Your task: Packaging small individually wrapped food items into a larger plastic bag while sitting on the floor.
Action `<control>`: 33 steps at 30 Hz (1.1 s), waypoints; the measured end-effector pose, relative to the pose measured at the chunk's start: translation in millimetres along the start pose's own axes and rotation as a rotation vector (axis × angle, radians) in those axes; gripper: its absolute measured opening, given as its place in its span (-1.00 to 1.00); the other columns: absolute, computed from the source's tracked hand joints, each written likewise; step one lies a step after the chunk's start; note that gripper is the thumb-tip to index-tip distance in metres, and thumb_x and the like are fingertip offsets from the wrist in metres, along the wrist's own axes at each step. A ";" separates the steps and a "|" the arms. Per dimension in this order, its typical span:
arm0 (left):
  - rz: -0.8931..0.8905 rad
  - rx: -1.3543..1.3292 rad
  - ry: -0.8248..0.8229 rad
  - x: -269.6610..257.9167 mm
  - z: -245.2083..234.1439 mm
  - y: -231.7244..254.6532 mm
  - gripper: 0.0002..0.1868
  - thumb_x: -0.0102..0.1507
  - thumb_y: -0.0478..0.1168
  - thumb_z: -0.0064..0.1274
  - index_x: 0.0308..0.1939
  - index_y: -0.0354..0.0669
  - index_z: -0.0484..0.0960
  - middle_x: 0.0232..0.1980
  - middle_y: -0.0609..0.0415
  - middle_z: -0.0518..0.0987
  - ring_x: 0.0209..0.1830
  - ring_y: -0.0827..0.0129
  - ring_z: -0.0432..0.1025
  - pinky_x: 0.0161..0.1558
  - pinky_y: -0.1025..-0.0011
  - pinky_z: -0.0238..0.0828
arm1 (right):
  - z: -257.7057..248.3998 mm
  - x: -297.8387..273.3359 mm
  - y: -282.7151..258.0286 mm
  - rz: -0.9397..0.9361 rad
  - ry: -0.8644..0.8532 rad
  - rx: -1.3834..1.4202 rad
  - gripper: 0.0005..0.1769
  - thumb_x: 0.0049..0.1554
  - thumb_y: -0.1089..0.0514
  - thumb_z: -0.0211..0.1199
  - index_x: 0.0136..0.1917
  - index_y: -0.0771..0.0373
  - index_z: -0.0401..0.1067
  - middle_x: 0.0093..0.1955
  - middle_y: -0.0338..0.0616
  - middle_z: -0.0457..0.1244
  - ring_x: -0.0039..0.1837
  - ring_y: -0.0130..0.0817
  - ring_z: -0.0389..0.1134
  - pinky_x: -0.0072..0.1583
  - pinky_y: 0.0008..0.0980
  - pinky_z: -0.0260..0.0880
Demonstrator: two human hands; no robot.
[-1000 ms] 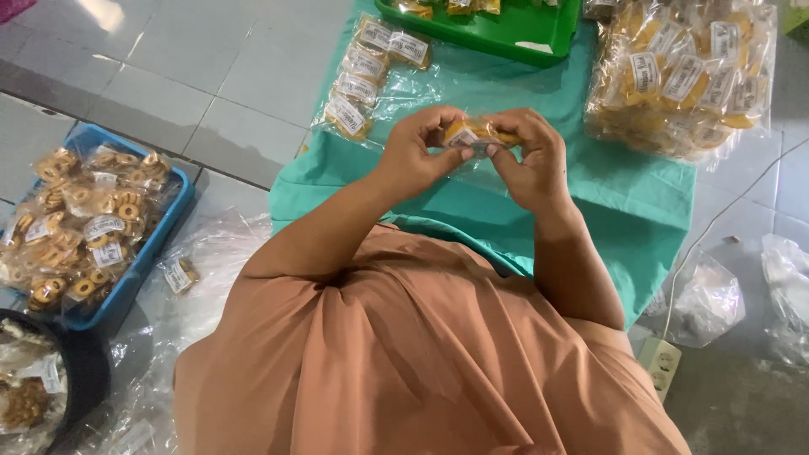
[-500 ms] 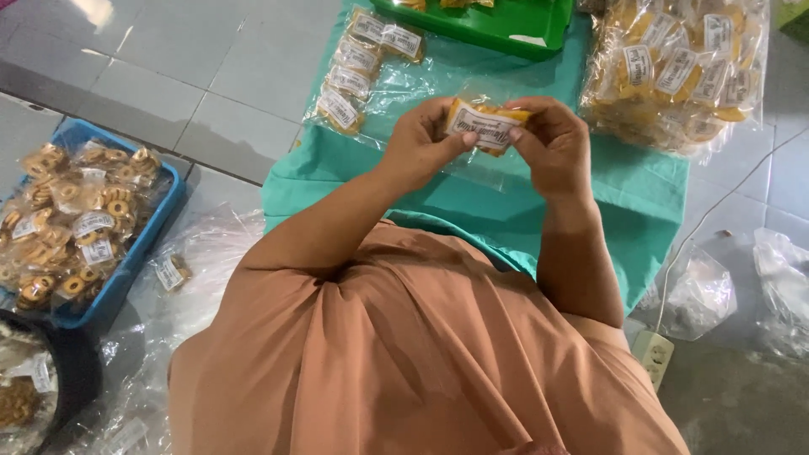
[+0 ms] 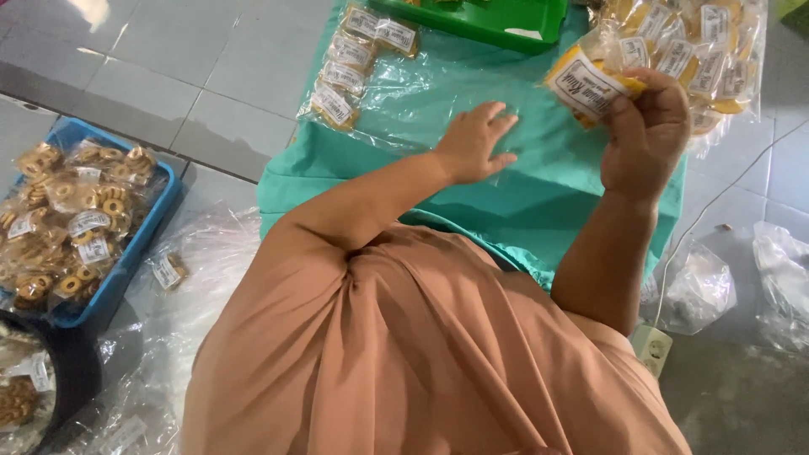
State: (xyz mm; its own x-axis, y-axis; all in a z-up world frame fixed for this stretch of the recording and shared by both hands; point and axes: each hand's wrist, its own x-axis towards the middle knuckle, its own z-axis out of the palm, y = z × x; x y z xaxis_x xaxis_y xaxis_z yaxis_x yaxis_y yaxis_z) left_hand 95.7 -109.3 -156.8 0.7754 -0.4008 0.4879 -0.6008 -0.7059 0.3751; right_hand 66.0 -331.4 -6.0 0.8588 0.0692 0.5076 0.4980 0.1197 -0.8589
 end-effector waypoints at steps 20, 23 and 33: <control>-0.114 0.042 -0.257 -16.2 12.0 -1.5 -0.26 0.49 0.18 -0.15 0.59 -0.18 0.12 0.69 -0.02 -0.06 0.71 0.12 -0.19 0.49 -0.38 -0.23 | -38.3 8.8 41.2 -0.106 -0.047 -0.452 -0.67 0.34 0.63 0.15 0.30 0.42 0.36 0.10 0.10 0.28 0.07 -0.19 0.29 0.15 -0.26 0.41; -0.084 -0.046 -0.131 -27.5 5.6 -4.9 -0.26 0.51 0.18 -0.13 0.63 -0.12 0.06 0.71 0.02 -0.07 0.73 0.11 -0.15 0.52 -0.38 -0.20 | -42.1 7.1 75.3 -0.096 -0.083 -0.555 -0.75 0.32 0.64 0.23 0.23 0.55 0.41 -0.01 0.11 0.29 -0.07 -0.22 0.31 -0.04 -0.30 0.53; -0.075 -0.196 -0.067 -34.2 -12.8 -6.7 -0.27 0.52 0.08 -0.11 0.65 -0.10 -0.01 0.73 0.00 -0.08 0.76 0.04 -0.17 0.57 -0.38 -0.28 | 6.4 14.4 133.3 0.366 -0.037 -0.314 -0.83 0.25 0.39 0.27 0.13 0.32 0.48 -0.05 -0.14 0.37 -0.09 -0.48 0.37 -0.06 -0.50 0.55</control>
State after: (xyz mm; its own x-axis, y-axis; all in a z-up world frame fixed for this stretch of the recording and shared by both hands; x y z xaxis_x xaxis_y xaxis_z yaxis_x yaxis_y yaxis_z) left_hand 70.7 -83.3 -166.0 0.8268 -0.3935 0.4019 -0.5619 -0.6110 0.5576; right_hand 144.0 -308.1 -112.7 0.9823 0.0873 0.1657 0.1814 -0.2235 -0.9577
